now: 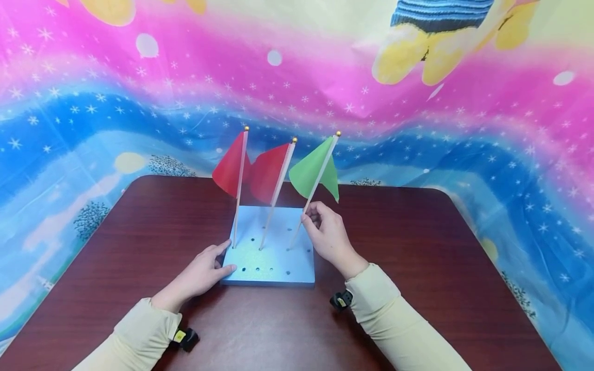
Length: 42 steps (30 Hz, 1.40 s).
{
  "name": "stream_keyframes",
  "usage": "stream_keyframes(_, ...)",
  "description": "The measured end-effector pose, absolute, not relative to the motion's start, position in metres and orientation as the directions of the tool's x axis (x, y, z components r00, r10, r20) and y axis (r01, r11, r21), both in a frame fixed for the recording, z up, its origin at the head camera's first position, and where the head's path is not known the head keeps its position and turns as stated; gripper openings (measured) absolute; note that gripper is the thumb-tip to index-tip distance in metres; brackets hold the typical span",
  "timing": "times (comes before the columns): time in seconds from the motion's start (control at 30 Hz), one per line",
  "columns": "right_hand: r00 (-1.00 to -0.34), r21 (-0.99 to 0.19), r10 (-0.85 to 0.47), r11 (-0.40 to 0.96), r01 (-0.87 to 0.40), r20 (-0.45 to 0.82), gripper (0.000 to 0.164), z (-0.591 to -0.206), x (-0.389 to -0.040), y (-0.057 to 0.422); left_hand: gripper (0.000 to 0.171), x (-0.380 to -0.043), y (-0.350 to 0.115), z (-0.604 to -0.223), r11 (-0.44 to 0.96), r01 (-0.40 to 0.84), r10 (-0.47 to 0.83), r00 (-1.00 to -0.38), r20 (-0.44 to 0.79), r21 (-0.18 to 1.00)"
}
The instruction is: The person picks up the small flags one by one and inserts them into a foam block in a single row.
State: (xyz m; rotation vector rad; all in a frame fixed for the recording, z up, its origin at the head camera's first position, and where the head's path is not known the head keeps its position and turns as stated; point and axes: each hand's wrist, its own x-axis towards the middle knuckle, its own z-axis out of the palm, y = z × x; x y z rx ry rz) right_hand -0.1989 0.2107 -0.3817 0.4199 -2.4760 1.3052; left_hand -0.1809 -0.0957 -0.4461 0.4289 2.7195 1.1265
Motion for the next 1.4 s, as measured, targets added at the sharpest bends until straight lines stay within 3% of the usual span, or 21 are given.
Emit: stream_keyframes(1.4,-0.891,-0.65,-0.191,0.625,-0.433,0.411,0.006,-0.397,-0.2,0.196,0.071,-0.181,-0.097,-0.446,0.676,0.203,0.323,-0.946,-0.037,0.709)
